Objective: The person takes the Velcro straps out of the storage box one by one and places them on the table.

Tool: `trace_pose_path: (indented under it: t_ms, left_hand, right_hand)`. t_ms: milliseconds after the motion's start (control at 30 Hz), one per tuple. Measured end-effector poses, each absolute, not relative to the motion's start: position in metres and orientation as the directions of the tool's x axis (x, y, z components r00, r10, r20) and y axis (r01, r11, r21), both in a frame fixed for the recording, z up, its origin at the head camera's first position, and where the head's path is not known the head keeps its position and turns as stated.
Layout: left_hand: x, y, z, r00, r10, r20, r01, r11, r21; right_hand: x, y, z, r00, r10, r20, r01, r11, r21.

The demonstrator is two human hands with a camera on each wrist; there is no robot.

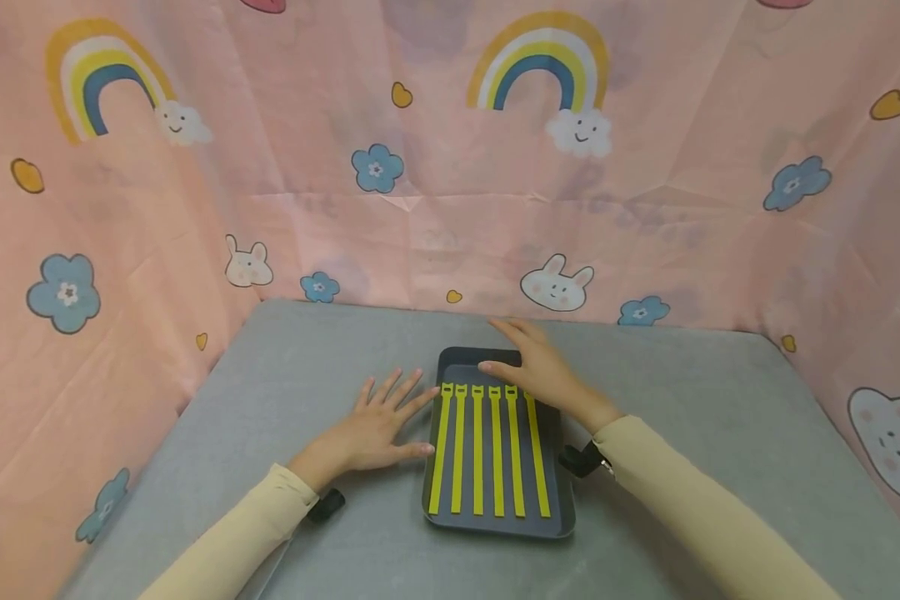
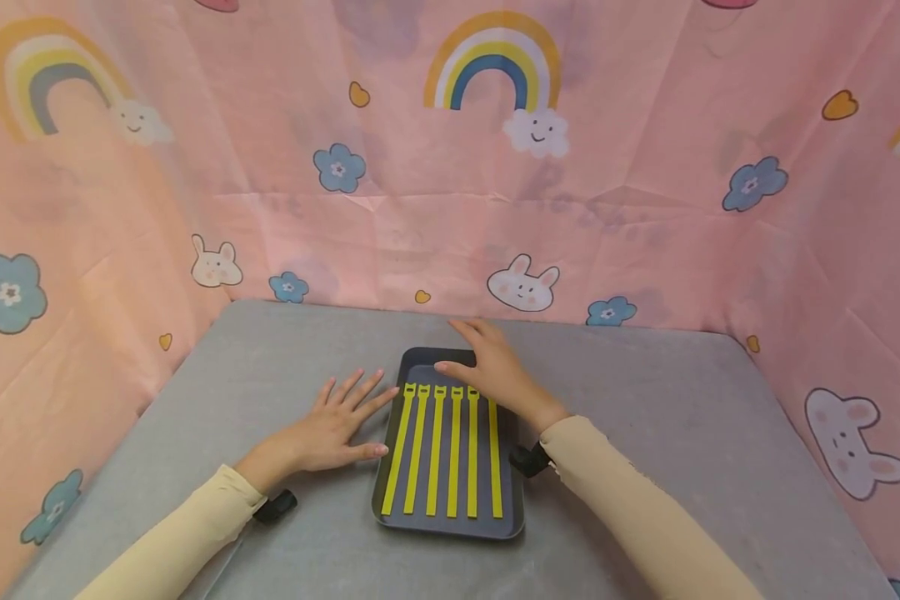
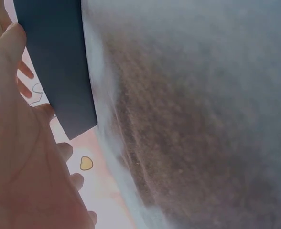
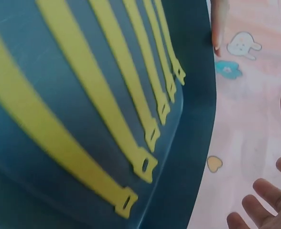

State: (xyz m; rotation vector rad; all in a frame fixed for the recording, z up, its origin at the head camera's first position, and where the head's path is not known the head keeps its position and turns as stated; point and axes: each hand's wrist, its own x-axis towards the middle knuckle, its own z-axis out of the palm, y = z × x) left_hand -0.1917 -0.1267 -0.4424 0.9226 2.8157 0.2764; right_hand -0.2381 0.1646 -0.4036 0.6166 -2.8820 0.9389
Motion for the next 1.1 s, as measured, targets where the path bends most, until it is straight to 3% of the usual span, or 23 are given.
trace_pose_path:
  t_ms: [633,1100]
  left_hand:
    - [-0.190,-0.125,-0.440,-0.800,0.592,-0.099,0.563,0.797,0.219]
    - [-0.193,-0.126,-0.444,-0.801,0.587,-0.119,0.555,0.802,0.222]
  right_hand:
    - [-0.249,0.127,-0.416,-0.925,-0.373,0.075,-0.298,0.585,-0.754]
    - [-0.247,0.105,-0.437,-0.948,-0.317,0.024,-0.234,0.645,-0.728]
